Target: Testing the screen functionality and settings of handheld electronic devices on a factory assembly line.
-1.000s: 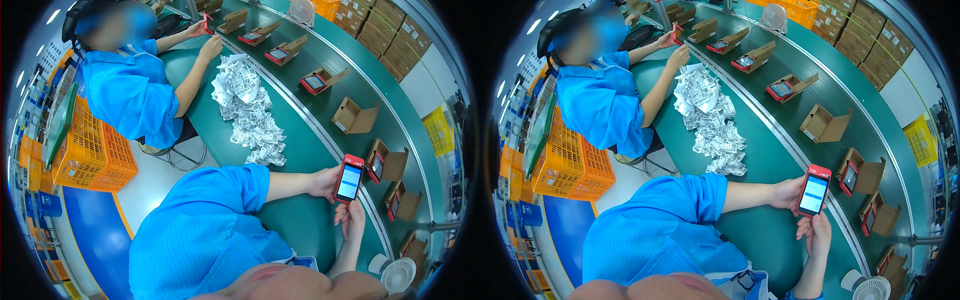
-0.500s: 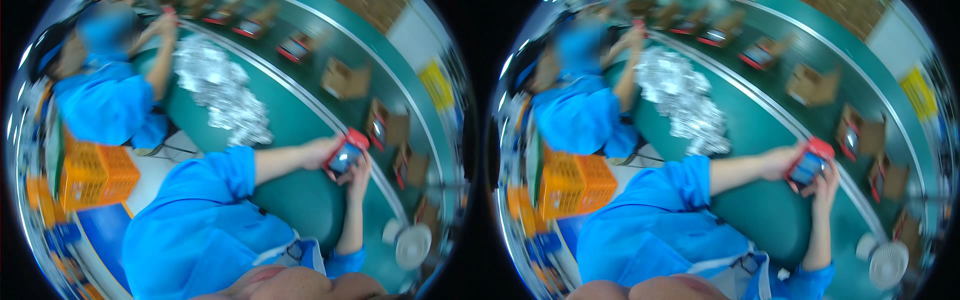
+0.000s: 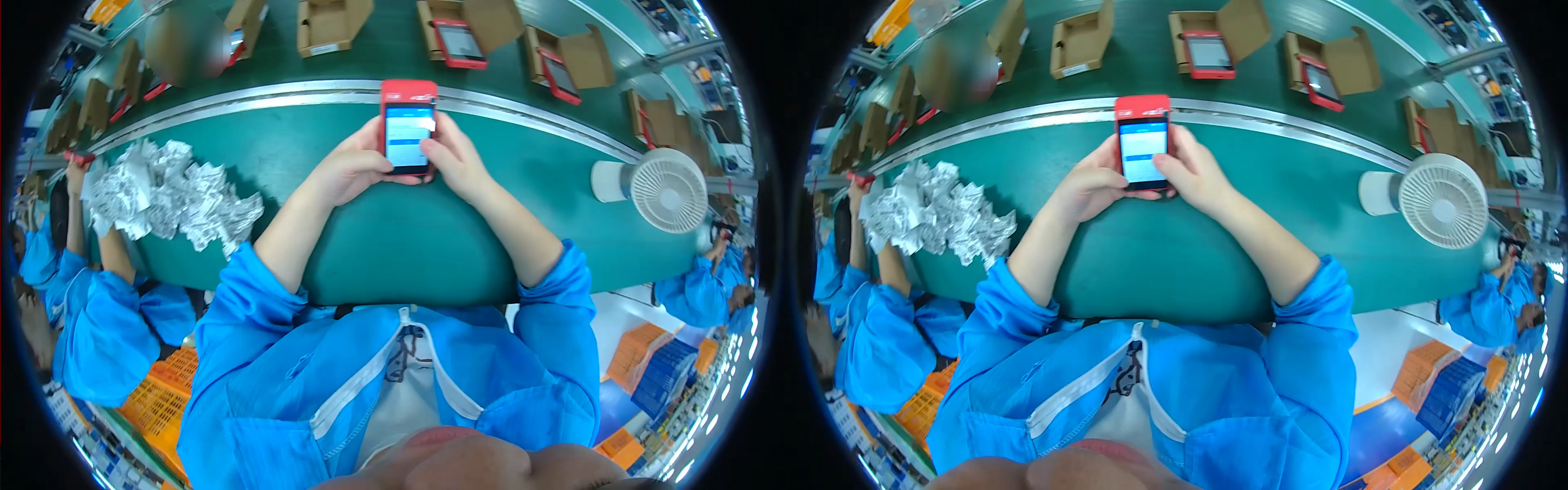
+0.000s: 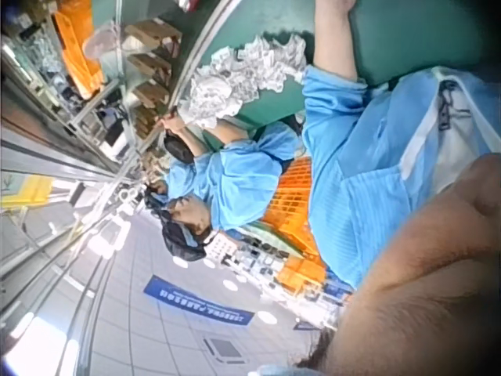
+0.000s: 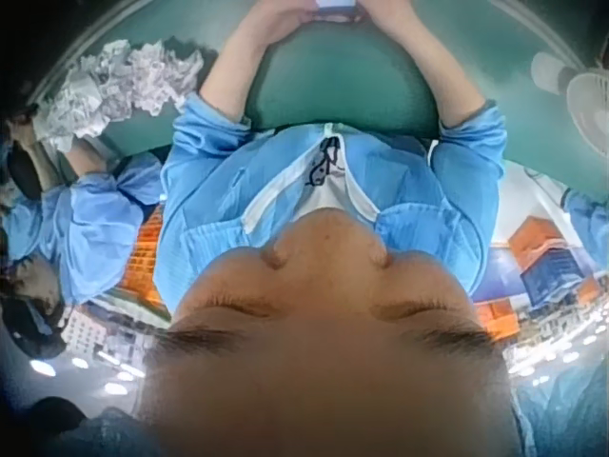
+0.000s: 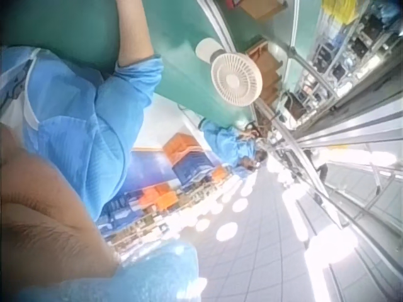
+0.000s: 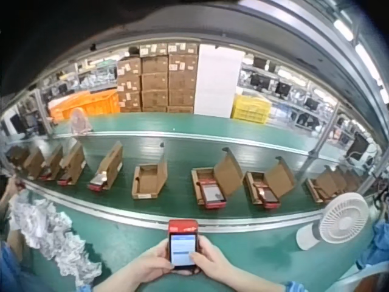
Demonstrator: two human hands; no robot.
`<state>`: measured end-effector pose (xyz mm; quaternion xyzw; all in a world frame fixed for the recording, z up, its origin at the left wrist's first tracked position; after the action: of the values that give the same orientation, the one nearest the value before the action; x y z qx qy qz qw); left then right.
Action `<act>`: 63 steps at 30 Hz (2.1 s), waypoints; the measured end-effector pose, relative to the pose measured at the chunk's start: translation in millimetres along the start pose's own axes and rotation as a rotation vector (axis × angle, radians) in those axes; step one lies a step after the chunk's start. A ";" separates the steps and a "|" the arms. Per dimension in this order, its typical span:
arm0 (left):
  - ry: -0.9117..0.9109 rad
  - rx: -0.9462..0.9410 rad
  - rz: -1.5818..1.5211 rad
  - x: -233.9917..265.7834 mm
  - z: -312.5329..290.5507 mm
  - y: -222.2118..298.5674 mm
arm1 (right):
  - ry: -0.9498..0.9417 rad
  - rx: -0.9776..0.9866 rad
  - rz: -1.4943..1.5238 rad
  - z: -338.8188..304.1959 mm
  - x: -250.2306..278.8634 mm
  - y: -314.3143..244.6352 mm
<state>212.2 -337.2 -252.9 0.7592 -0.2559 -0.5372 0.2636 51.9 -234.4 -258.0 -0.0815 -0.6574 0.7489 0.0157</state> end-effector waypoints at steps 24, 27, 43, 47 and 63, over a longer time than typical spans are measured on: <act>0.052 0.063 0.090 -6.1 3.7 1.3 | 0.069 0.060 -0.139 3.0 3.0 7.8; 0.075 0.075 0.076 -7.1 3.9 1.8 | 0.066 0.055 -0.146 3.4 2.9 5.7; 0.028 0.077 0.064 -3.7 4.9 1.0 | 0.056 0.029 -0.171 4.3 1.9 3.7; 0.032 0.084 0.079 -5.4 4.8 2.2 | 0.051 0.046 -0.140 4.4 3.8 5.2; 0.062 0.063 0.098 -5.0 5.3 0.8 | 0.052 0.021 -0.165 5.5 2.3 3.4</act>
<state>205.7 -335.0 -250.4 0.7698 -0.3013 -0.4918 0.2735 49.2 -240.0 -260.9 -0.0464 -0.6533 0.7496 0.0955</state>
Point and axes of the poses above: each hand's wrist, its own z-axis towards the middle knuckle, its own x-axis out of the back of the hand, y = z × x, the point moved 1 cm from there along z, towards the middle knuckle, and after that the axes turned 13 degrees about x, right-handed, at the moved point
